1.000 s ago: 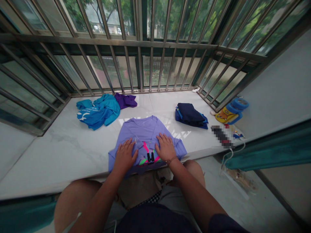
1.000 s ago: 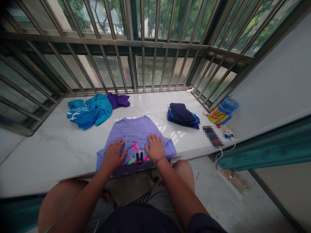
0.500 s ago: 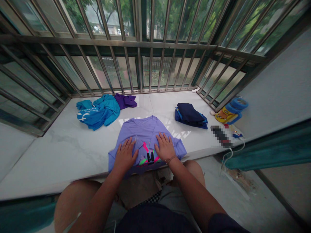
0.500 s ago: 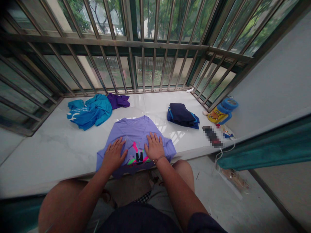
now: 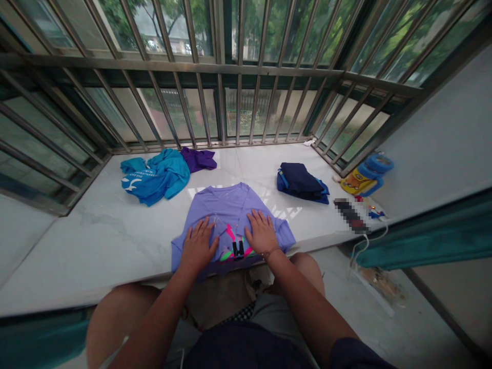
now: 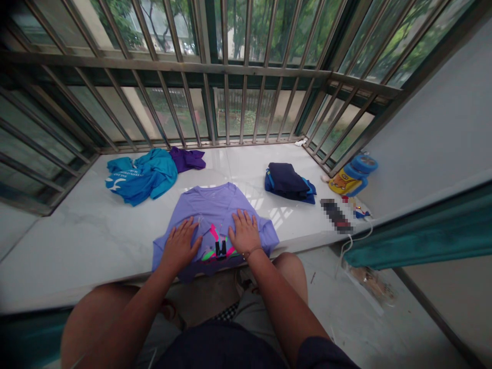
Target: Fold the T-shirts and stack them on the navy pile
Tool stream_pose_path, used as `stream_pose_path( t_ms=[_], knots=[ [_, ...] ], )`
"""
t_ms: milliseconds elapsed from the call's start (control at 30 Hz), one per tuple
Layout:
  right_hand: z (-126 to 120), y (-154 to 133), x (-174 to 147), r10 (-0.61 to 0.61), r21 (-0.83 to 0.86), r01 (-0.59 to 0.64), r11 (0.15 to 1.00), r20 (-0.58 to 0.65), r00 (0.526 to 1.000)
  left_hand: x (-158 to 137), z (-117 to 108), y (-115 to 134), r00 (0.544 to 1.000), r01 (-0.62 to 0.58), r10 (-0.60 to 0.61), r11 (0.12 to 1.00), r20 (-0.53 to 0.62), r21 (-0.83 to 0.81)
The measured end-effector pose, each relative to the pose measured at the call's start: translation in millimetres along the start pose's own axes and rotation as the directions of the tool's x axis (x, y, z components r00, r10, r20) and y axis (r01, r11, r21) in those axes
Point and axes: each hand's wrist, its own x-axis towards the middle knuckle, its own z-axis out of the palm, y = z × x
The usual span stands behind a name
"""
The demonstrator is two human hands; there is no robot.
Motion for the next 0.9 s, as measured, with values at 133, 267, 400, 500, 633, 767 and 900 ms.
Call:
stream_pose_path(
  t_ms=[133, 267, 400, 500, 633, 767, 900],
  knots=[
    [-0.7, -0.5, -0.1, -0.001, -0.004, 0.001, 1.000, 0.003, 1.000, -0.2, 0.6, -0.1, 1.000, 0.000, 0.000, 1.000, -0.003, 0.005],
    [-1.3, -1.0, -0.1, 0.001, -0.007, -0.001, 1.000, 0.002, 1.000, -0.7, 1.1, -0.4, 1.000, -0.002, 0.002, 1.000, -0.019, 0.001],
    [-2.2, -1.4, 0.0, 0.007, 0.001, -0.007, 1.000, 0.007, 1.000, -0.6, 0.0, -0.1, 1.000, -0.004, 0.004, 1.000, -0.013, 0.004],
    [-2.3, -1.2, -0.2, 0.005, 0.005, -0.005, 1.000, 0.013, 1.000, -0.4, -1.1, 0.5, 1.000, -0.001, 0.001, 1.000, -0.005, 0.015],
    [-1.0, 0.1, -0.3, 0.007, 0.004, -0.007, 1.000, 0.013, 1.000, -0.5, -1.8, 1.2, 1.000, 0.010, -0.010, 1.000, 0.000, 0.022],
    [0.1, 0.6, -0.1, 0.008, -0.002, -0.008, 1.000, 0.009, 1.000, -0.2, -2.5, 1.6, 1.000, 0.009, -0.009, 1.000, 0.003, 0.021],
    [-0.2, 0.2, -0.1, 0.016, -0.004, -0.016, 1.000, 0.013, 1.000, 0.1, -4.0, 1.9, 1.000, 0.015, -0.016, 0.999, 0.017, 0.029]
  ],
)
